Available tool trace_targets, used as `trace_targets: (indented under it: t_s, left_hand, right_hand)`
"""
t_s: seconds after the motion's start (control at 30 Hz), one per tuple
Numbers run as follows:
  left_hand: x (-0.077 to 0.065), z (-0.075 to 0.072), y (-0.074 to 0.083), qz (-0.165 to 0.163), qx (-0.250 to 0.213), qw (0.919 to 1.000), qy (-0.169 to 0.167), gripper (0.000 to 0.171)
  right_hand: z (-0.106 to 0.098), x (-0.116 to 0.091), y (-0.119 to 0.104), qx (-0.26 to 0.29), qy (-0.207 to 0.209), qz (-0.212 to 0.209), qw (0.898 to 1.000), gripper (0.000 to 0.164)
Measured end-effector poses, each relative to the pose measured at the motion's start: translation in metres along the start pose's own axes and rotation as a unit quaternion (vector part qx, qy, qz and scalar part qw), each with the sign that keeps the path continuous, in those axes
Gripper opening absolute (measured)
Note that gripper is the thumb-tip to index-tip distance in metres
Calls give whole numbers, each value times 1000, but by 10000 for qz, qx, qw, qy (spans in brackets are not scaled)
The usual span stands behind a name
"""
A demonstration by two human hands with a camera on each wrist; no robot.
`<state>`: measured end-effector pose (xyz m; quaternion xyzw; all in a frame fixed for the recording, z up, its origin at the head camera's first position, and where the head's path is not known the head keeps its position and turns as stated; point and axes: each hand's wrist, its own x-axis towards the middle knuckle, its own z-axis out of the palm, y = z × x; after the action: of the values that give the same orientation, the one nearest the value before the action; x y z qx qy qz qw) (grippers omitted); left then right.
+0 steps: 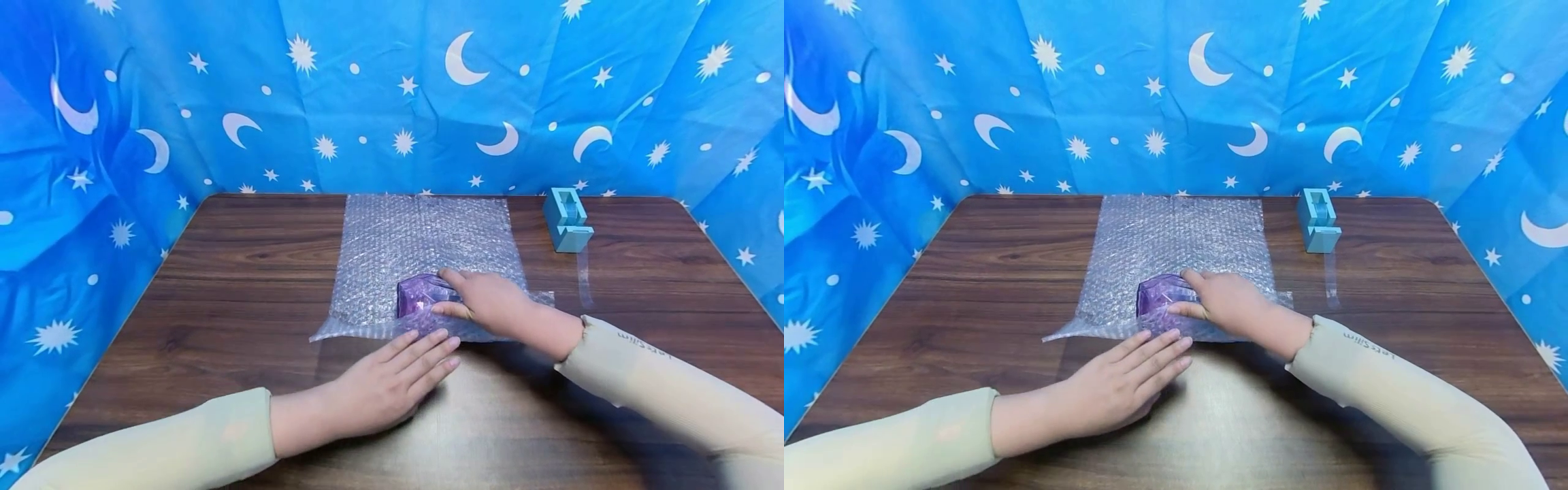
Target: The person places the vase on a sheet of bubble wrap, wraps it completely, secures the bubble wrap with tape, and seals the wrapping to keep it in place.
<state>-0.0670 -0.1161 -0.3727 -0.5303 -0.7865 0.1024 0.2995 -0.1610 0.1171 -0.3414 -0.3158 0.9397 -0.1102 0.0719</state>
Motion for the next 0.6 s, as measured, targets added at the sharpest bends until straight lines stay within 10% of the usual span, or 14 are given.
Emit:
trace_targets:
  t_s: [0.17,0.37,0.6]
  left_hand:
    - [-7,20,-17,-104,153,9996,223,79]
    - [0,26,-26,-1210,176,9920,-323,95]
    - [15,27,-32,-1929,82,9777,-830,100]
  right_hand:
    - [-4,2,3,80,-141,-5,9999,84]
    - [-5,5,5,192,-220,-19,9996,113]
    - [-9,10,0,205,-477,140,9986,83]
